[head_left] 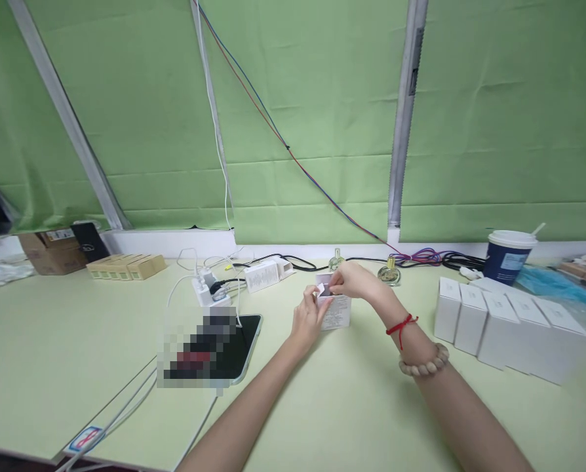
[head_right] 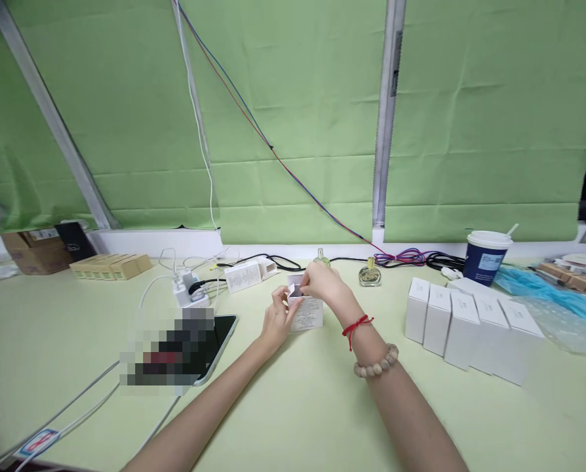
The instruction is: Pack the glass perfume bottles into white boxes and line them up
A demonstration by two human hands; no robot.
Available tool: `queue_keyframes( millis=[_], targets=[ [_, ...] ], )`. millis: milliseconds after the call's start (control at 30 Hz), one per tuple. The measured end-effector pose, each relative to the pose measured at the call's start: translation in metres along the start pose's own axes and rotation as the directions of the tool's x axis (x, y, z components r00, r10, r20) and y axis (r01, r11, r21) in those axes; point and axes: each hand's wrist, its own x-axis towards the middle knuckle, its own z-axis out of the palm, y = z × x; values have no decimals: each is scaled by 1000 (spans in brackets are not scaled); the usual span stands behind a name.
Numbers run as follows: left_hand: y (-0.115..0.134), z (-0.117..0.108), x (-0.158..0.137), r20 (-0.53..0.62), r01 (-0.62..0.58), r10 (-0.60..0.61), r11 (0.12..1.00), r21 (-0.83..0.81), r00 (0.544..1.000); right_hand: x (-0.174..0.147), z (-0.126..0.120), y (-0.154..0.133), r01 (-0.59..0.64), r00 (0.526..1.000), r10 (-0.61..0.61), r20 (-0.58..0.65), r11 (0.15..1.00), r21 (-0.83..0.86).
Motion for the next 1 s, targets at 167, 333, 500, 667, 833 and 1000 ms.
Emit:
queue_keyframes(
  millis=[167, 333, 500, 667, 833, 1000],
  targets=[
    [2, -2, 0, -2, -81, 81, 997, -15, 997, 4, 6, 4, -17, 1000, 16, 11, 997, 74],
    [10, -12, 2, 104, -75, 80, 996, -51, 991, 3, 1, -8, -107, 984, 106, -144, 994, 0],
    [14, -17, 2, 131, -57, 65, 996, -67, 989, -1, -6, -10, -167, 975, 152, -163, 983, -78],
    [5, -10, 1, 73, 54, -46, 993, -108, 996, 0, -4, -6, -136, 971, 111, -214, 985, -103],
    [5, -6, 0, 39, 114, -110, 987, -110, 993, -2, -7, -9, -110, 991, 104, -83, 991, -72],
    [13, -13, 1, 112, 1, -5, 1000, 29, 994, -6, -13, -7, -35, 999, 35, 5, 997, -65]
  ],
)
